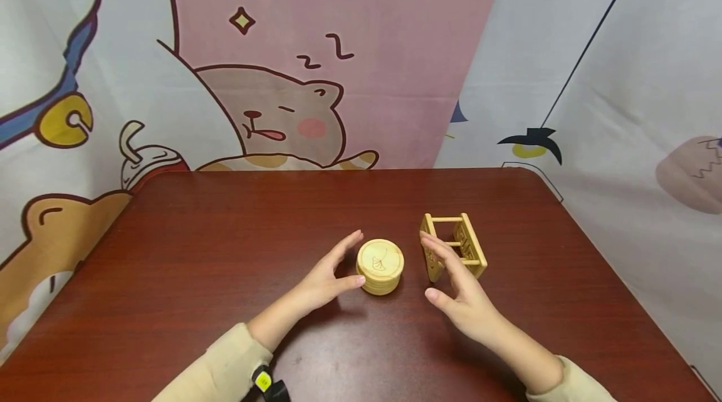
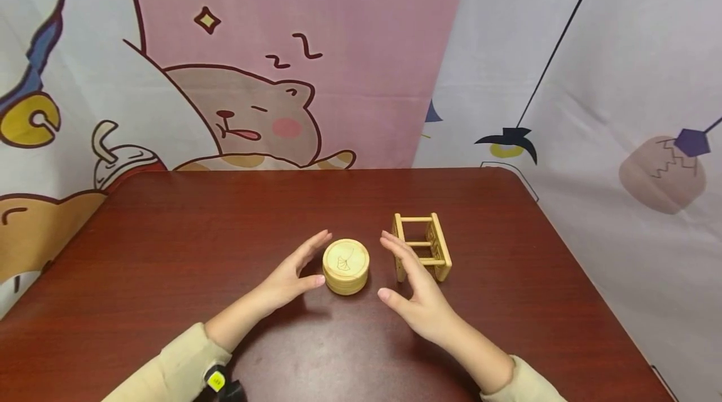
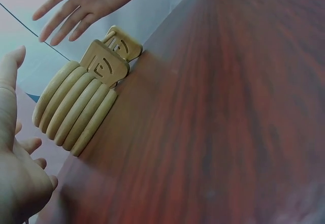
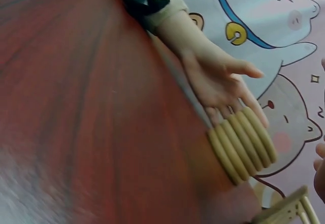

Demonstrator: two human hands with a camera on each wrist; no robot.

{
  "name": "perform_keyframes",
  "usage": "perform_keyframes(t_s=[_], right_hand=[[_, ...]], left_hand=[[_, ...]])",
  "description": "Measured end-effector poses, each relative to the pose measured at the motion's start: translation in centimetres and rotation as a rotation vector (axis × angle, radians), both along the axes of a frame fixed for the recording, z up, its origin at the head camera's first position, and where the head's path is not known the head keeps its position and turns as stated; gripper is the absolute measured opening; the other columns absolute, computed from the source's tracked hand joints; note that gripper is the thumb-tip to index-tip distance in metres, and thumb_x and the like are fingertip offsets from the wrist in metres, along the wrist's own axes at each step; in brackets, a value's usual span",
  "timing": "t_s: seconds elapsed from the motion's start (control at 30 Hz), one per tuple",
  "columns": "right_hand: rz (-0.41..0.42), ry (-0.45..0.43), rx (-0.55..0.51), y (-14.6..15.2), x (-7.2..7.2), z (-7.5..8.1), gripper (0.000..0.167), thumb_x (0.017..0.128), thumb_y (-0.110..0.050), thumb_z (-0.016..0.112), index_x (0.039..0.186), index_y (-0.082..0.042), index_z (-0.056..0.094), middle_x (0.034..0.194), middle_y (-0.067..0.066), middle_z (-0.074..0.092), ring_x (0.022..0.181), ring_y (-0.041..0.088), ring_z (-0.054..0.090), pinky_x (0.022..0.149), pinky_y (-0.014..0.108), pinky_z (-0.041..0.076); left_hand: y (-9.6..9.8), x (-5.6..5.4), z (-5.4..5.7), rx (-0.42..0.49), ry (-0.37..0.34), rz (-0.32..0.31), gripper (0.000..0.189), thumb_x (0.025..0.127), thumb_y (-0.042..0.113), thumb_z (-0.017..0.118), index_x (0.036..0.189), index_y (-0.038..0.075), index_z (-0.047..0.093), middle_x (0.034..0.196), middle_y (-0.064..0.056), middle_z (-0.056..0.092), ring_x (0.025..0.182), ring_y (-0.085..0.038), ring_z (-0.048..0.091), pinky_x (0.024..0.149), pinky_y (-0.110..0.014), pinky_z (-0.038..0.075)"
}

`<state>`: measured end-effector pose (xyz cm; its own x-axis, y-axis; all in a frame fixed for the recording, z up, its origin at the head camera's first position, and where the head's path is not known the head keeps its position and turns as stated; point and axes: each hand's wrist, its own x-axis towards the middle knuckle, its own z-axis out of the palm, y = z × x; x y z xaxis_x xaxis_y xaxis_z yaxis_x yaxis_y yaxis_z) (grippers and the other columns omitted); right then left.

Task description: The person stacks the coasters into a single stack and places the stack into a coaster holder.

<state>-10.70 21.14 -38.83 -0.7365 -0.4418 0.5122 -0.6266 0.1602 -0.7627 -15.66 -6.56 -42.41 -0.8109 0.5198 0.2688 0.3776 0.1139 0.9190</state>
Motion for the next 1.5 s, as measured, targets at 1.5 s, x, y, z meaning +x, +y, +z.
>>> perform_keyframes(t_s=[1.5], right_hand=[[-0.159, -0.118, 0.208, -4.5, -1.6, -5.1, 0.085, 0.086, -0.017, 0.073, 0.152, -0.010, 0.019, 0.151, 0.012, 0.027, 0.135, 0.026, 0.030, 0.105, 0.048, 0.029]], left_hand=[[2.3, -0.9, -0.7, -0.052, -0.042, -0.036, 0.085, 0.086, 0.013, 0.071, 0.152, 0.006, 0.018, 0.152, -0.016, 0.028, 0.138, -0.027, 0.027, 0.110, -0.049, 0.019]])
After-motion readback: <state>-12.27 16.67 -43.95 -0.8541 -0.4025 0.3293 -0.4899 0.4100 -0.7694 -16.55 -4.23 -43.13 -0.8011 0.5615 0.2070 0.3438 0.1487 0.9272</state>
